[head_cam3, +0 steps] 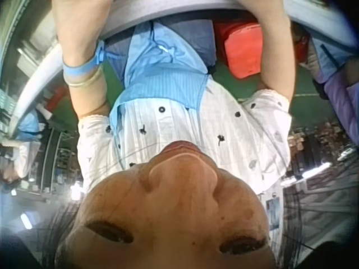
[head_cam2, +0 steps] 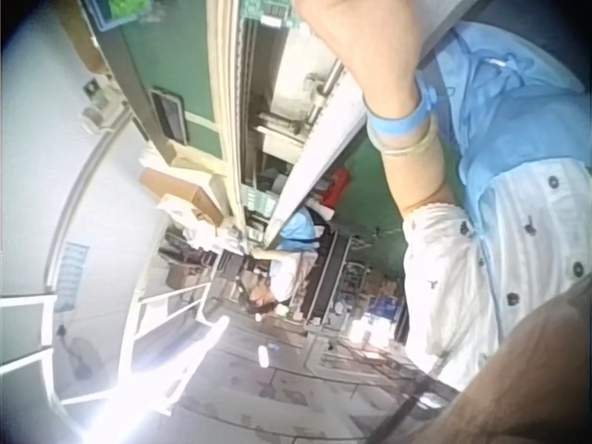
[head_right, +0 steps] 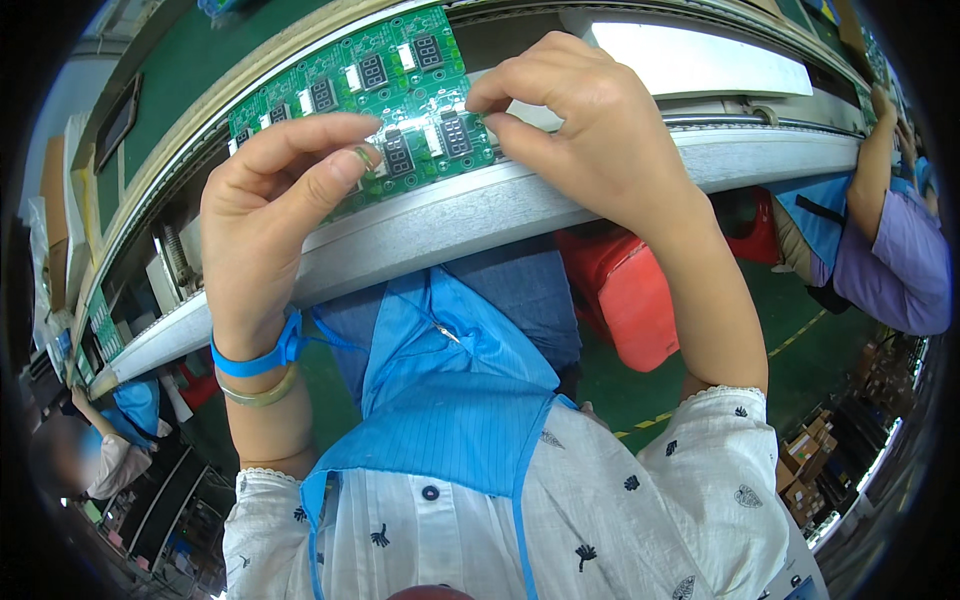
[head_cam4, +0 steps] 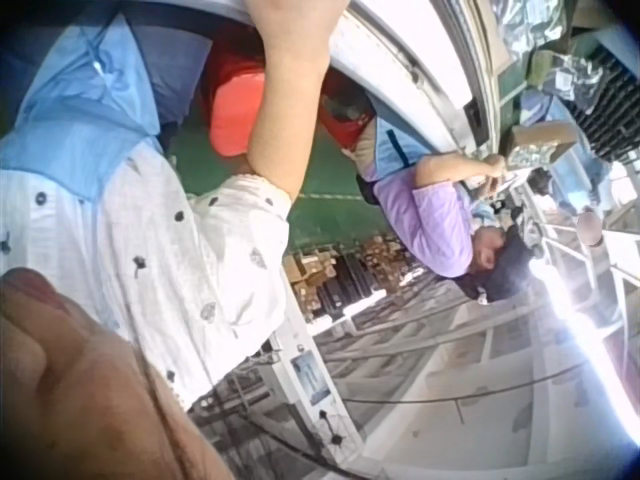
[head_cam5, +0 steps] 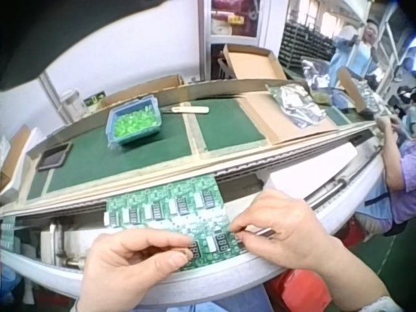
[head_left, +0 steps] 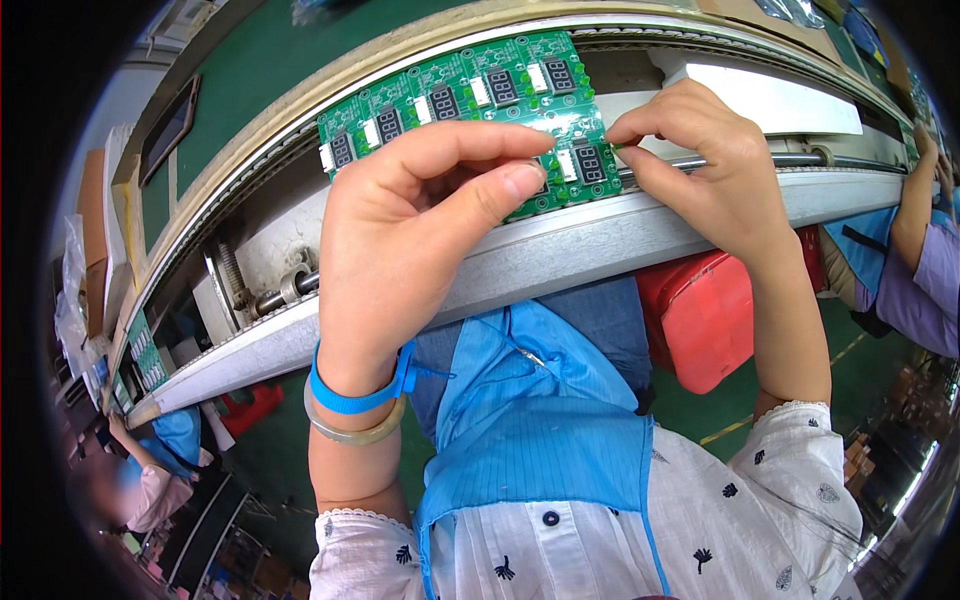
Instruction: Assembling small electronic components onto a printed circuit board on an assembly line.
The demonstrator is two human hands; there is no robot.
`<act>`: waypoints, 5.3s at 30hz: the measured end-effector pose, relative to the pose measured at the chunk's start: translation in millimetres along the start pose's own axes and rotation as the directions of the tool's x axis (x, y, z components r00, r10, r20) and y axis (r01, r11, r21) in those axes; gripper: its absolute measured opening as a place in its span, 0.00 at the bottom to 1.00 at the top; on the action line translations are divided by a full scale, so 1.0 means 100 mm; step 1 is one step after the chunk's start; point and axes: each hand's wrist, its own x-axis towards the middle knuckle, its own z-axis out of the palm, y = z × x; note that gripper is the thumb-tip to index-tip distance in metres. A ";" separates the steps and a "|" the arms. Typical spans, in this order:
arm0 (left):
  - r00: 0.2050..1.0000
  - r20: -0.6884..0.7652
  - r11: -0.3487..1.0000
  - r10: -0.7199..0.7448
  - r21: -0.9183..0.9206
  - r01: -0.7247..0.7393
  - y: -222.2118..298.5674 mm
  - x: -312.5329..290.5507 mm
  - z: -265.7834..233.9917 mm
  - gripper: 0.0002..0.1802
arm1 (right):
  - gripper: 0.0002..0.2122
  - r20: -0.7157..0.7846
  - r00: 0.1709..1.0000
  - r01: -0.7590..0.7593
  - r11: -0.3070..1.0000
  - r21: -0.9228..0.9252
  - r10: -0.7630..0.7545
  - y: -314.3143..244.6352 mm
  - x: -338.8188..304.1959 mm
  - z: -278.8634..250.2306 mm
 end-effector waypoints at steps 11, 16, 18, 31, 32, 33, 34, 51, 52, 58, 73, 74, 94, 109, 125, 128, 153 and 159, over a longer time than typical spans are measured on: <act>0.999 0.041 1.000 0.001 -0.017 0.000 0.00 0.01 0.01 0.08 | 0.11 0.031 0.998 0.065 0.986 -0.151 -0.061 -0.14 0.07 -0.02; 0.997 0.068 0.997 -0.041 -0.064 0.045 0.02 0.01 0.01 0.11 | 0.10 0.028 0.999 0.047 0.981 -0.186 -0.043 -0.16 0.07 -0.04; 0.997 0.068 0.996 -0.042 -0.071 0.047 0.03 0.01 0.02 0.13 | 0.10 0.024 1.000 0.006 0.997 -0.078 -0.004 -0.17 0.07 -0.10; 0.969 0.209 0.956 -0.128 -0.234 0.176 0.04 0.03 0.12 0.26 | 0.06 0.171 0.971 -0.238 0.745 0.624 0.166 -0.42 0.08 -0.11; 0.963 0.232 0.956 -0.135 -0.224 0.188 0.05 0.03 0.12 0.26 | 0.06 0.172 0.971 -0.238 0.744 0.624 0.167 -0.42 0.07 -0.12; 0.963 0.233 0.956 -0.136 -0.223 0.189 0.05 0.04 0.13 0.26 | 0.06 0.187 0.965 -0.261 0.700 0.664 0.183 -0.41 0.05 -0.12; 0.964 0.225 0.953 -0.142 -0.234 0.195 0.04 0.03 0.14 0.26 | 0.06 0.204 0.959 -0.282 0.655 0.701 0.196 -0.41 0.04 -0.12; 0.991 0.089 0.994 -0.103 -0.008 0.104 0.09 -0.01 0.21 0.20 | 0.06 -0.049 0.965 -0.206 0.861 0.465 0.257 -0.29 -0.13 -0.07; 0.998 0.051 0.999 -0.037 0.035 0.035 0.09 0.00 0.18 0.19 | 0.06 -0.087 0.967 -0.197 0.921 0.337 0.238 -0.25 -0.13 -0.09; 0.995 -0.035 0.983 0.093 0.163 -0.087 0.14 0.09 -0.04 0.15 | 0.05 -0.068 0.995 -0.072 0.997 -0.010 0.071 -0.13 -0.18 0.02; 0.966 -0.052 0.933 0.254 0.275 -0.231 0.14 0.25 -0.42 0.15 | 0.05 -0.003 1.000 -0.016 0.987 -0.158 0.016 -0.21 -0.07 -0.01; 0.957 -0.049 0.933 0.287 0.242 -0.268 0.17 0.31 -0.43 0.15 | 0.05 -0.002 1.000 -0.015 0.988 -0.156 0.015 -0.21 -0.07 -0.01; 0.917 -0.125 0.590 0.378 0.796 -0.135 0.54 1.35 -0.70 0.12 | 0.05 0.044 0.993 -0.101 0.984 -0.145 0.108 -0.27 -0.03 -0.02; 0.939 0.086 0.128 0.334 0.982 -0.136 0.47 1.98 -0.78 0.10 | 0.05 0.038 0.979 -0.193 0.972 -0.131 0.199 -0.32 -0.02 0.00; 0.919 0.061 0.191 0.390 0.971 -0.145 0.43 1.96 -0.85 0.10 | 0.05 -0.076 0.967 -0.249 0.965 -0.084 0.243 -0.28 -0.14 -0.12; 0.889 0.047 0.221 0.456 0.961 -0.164 0.39 1.98 -0.83 0.10 | 0.05 -0.104 0.960 -0.270 0.959 -0.080 0.262 -0.25 -0.17 -0.12; 0.992 0.125 0.992 0.022 -0.123 -0.007 0.18 0.10 0.10 0.16 | 0.12 -0.195 0.931 -0.154 0.816 0.557 0.309 -0.63 -0.11 0.02; 0.997 0.082 0.958 -0.010 -0.285 0.033 0.07 -0.10 0.19 0.17 | 0.10 -0.241 0.953 -0.065 0.898 0.436 0.186 -0.66 -0.14 0.07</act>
